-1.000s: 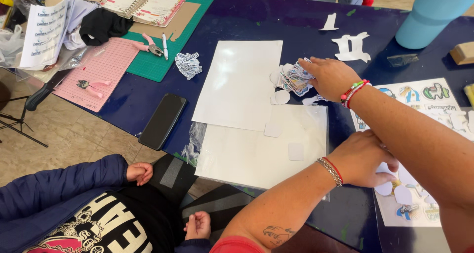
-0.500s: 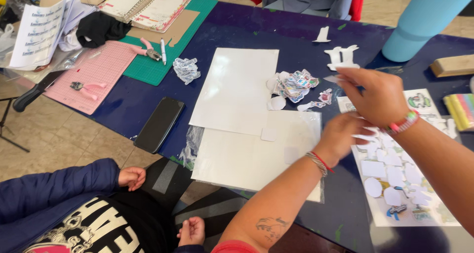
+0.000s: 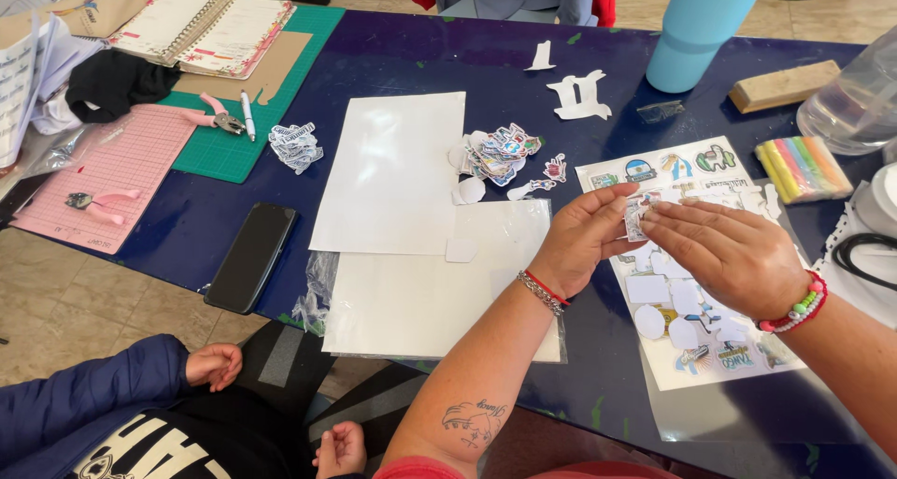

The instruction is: The person peels individual stickers from a sheet using both hands. The stickers are removed one by one and placed into a growing pile on the table. The person continues this repetitive peeling process throughout the clip.

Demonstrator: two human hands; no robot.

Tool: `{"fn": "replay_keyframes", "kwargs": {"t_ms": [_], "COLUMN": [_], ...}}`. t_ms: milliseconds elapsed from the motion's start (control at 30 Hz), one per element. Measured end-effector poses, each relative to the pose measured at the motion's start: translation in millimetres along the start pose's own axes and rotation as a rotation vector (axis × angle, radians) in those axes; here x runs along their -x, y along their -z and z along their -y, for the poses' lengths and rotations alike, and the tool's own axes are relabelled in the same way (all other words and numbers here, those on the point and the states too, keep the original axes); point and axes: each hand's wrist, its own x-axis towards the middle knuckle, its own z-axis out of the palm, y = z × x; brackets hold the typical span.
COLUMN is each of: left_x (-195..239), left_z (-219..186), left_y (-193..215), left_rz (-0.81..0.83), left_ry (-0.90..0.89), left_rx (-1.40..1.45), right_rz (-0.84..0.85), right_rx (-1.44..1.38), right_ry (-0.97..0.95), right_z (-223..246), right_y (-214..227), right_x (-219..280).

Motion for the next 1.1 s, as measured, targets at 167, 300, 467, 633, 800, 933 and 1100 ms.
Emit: {"fn": "replay_keyframes", "kwargs": {"t_ms": [167,300,467,633,800,933,1100], "left_x": [-1,-5,-10,0,20,30,33], "left_z": [7,13,18,12,6,-4,-17], "left_y": [2,8,18,9,-15,-30,-41], "left_rz": [-0.017,-0.047,-0.148,-0.081,0.315,0.457,0.553], "left_ry": [-0.030,-0.008,-0.089,-0.116,0.029,0.019,-0.090], "left_rx": [-0.125,-0.136,-0.149,-0.323,-0.675,-0.968,-1.187], "right_rz": [-0.035,-0.036,0.032,0.109,0.315,0.652,0.680], "right_rx": [0.028,0.016,-0.142,-0.351,-0.929,-0.932,-0.981], "right_ry": [0.110,0.160,-0.165,-0.833,-1.359,-1.568,-1.573], "right_z": [0,-1,-12,-23,-29,-32,-38], "right_y": [5,12,22,45,43,40,29], "right_x": [2,0,35,92,130,138,130]}}
